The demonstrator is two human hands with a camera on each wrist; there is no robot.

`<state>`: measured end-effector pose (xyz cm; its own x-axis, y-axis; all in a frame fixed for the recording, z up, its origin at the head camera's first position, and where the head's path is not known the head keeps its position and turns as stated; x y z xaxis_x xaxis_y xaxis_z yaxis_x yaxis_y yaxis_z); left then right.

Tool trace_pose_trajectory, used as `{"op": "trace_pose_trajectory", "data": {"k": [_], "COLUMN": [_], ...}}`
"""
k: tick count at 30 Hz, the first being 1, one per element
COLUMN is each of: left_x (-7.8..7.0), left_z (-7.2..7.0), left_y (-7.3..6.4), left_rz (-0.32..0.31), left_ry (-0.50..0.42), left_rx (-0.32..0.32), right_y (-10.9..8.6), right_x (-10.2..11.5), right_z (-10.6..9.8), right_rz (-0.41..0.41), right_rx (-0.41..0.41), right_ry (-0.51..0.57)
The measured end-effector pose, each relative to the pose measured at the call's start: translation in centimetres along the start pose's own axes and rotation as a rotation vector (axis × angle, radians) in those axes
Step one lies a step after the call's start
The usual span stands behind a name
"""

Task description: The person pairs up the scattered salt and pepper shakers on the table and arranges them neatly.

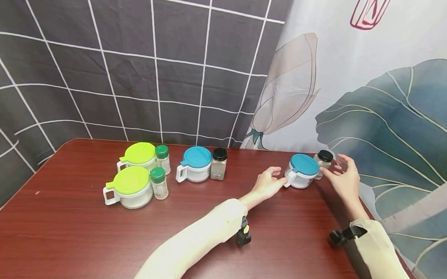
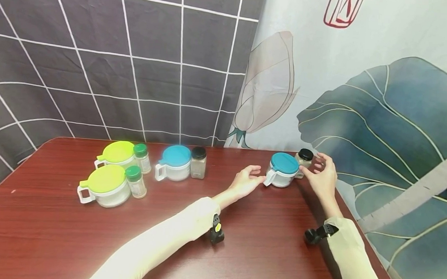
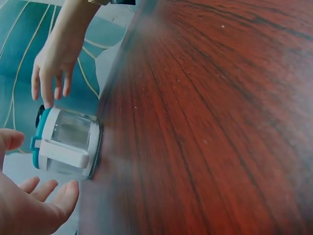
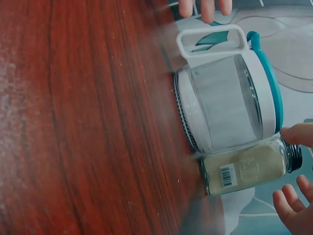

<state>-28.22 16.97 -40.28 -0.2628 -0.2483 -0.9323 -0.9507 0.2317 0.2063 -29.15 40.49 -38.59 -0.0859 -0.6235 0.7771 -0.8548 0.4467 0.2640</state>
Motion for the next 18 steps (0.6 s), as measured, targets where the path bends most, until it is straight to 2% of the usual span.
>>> {"op": "trace_pose_trajectory", "data": {"k": [5,12,18], "left_x": [-0.16,-0.10,-0.02], "left_z": [0.19,0.41,0.61], "left_y": [0.19,0.23,0.27], "left_rz": [0.013,0.040,0.046], "left_ry": [0.015,0.009,-0.018], "left_rx": [0.037,0.102,0.097], "right_y": [0.22,0.43,0.44], "right_x": [-0.08,-0.31,-0.21], "right_z": [0.06,0.11,0.13], "right_rz": [0.010,-0.003,-0.015], "right_rx": [0.022,0.009,0.025], "right_ry": [0.007,0.034,0.015]}}
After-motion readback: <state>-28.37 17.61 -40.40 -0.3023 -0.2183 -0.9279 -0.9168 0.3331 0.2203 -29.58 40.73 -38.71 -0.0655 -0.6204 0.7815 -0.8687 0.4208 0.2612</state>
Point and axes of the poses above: each hand's wrist, its own y-axis towards the middle knuckle, its own z-axis out of the palm, x = y × z, the point moved 1 cm from there along y, towards the middle knuckle, and after that the axes turned 9 degrees about z, right-handed, at the moved point
